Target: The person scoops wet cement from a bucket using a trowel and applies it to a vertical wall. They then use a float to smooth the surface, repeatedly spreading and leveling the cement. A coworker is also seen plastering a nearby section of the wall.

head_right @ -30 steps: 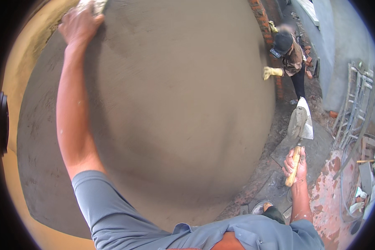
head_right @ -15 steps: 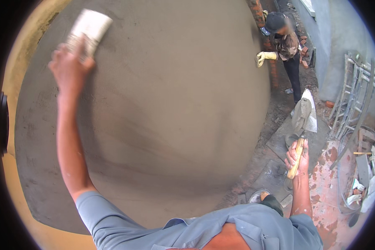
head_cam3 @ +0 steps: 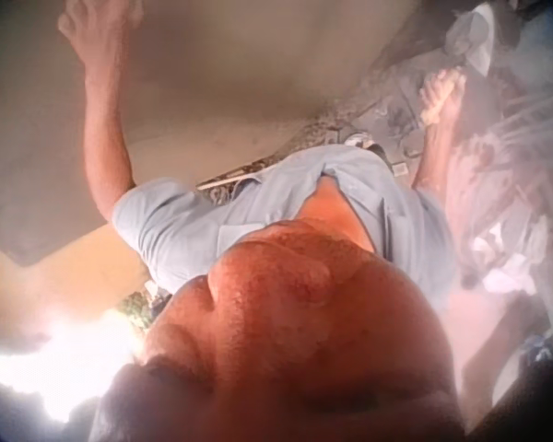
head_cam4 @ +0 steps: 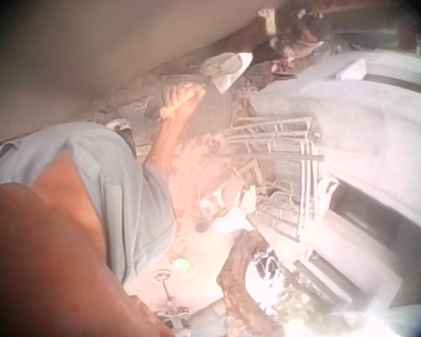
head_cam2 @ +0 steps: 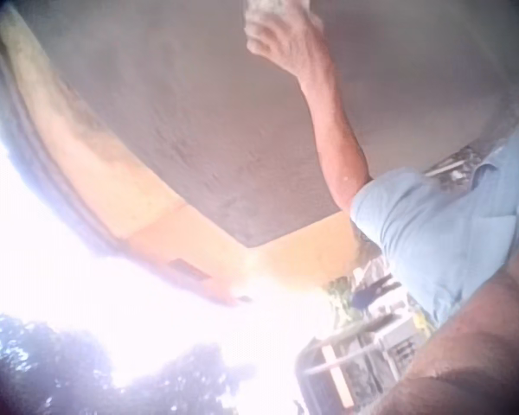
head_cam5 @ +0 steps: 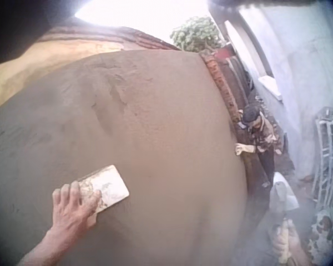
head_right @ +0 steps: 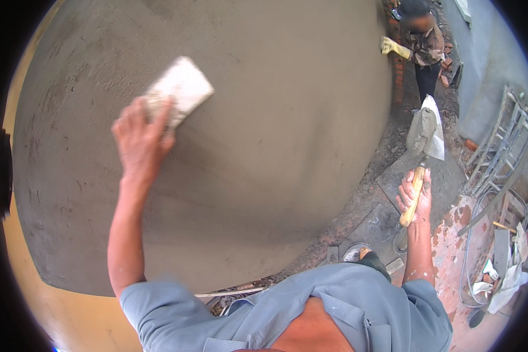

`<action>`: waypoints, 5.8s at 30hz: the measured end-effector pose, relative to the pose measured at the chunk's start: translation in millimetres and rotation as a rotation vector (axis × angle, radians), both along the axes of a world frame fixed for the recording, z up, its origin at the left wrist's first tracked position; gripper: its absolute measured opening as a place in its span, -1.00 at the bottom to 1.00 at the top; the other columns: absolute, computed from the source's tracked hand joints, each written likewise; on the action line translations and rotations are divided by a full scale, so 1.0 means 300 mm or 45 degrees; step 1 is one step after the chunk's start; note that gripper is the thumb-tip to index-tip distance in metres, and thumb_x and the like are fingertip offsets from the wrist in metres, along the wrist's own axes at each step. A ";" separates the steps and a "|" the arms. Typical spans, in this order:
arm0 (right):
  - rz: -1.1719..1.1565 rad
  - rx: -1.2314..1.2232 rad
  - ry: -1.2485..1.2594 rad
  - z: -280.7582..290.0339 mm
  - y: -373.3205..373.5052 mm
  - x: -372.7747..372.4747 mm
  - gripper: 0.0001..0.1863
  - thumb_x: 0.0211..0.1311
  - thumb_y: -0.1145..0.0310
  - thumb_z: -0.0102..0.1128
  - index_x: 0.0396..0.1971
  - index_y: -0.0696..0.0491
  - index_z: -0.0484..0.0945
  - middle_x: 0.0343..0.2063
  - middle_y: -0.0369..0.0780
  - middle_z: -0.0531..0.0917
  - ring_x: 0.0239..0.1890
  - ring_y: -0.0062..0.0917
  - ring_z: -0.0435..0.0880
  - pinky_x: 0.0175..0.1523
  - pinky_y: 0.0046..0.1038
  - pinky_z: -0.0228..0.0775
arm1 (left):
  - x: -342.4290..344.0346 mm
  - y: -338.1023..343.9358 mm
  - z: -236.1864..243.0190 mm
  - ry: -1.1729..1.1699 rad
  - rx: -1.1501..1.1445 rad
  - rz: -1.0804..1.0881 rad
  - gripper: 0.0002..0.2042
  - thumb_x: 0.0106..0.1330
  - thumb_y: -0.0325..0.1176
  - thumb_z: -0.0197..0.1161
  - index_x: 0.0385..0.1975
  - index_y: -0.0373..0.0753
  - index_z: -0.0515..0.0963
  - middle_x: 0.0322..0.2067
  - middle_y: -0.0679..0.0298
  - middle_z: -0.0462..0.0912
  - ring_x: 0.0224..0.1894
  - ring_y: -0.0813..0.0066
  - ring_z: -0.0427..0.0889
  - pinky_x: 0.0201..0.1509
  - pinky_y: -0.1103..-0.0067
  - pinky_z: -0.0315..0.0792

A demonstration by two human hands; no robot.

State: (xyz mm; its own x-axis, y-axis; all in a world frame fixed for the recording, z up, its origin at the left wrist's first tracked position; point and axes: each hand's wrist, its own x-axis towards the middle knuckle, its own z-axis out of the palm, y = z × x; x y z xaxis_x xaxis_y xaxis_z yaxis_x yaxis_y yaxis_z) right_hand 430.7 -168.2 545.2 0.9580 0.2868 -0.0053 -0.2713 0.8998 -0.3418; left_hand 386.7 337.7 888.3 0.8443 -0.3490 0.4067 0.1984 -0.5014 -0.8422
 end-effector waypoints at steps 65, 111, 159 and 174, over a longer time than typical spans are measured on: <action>0.514 0.121 -0.291 0.097 -0.012 0.022 -0.48 0.60 -0.10 -0.24 -0.21 0.13 0.35 -0.64 -0.30 0.36 -0.77 -0.60 0.32 -0.77 -0.53 0.24 | -0.826 0.008 0.069 -1.542 -0.758 0.151 -0.21 0.19 0.10 0.39 0.40 -0.11 0.34 0.09 -0.14 0.33 0.23 -0.09 0.27 0.28 0.01 0.21; 0.652 0.109 -0.393 0.113 -0.033 0.037 -0.48 0.61 -0.08 -0.26 -0.16 0.17 0.33 -0.60 -0.28 0.36 -0.70 -0.58 0.31 -0.69 -0.50 0.22 | -1.354 0.328 -0.220 -2.529 -1.592 -0.300 -0.27 0.27 -0.10 0.31 0.37 -0.39 0.31 0.25 -0.28 0.39 0.20 -0.01 0.53 0.17 0.19 0.55; 0.453 0.053 -0.236 0.116 -0.022 0.008 -0.49 0.61 -0.07 -0.23 -0.19 0.16 0.35 -0.62 -0.31 0.34 -0.74 -0.61 0.31 -0.74 -0.51 0.25 | -0.808 0.014 -0.603 -1.873 -1.168 0.250 -0.24 0.23 -0.24 0.41 0.42 -0.33 0.25 0.11 -0.22 0.41 0.20 -0.08 0.37 0.30 0.07 0.24; 0.372 0.058 -0.190 0.105 -0.007 -0.013 -0.50 0.59 -0.09 -0.19 -0.20 0.11 0.36 -0.67 -0.33 0.32 -0.77 -0.65 0.29 -0.77 -0.55 0.26 | -0.406 -0.155 -0.343 -0.443 -0.436 -0.055 -0.15 -0.04 -0.08 0.64 0.36 0.28 0.39 0.31 -0.02 0.20 0.30 0.06 0.20 0.21 0.14 0.13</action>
State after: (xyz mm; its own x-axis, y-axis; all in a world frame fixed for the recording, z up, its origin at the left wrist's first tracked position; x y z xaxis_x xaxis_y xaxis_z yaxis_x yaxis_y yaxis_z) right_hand 426.7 -170.3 576.7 0.8243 0.5463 0.1482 -0.4700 0.8065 -0.3588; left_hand 265.0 291.3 785.5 0.6258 -0.1773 0.7595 0.4116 -0.7521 -0.5147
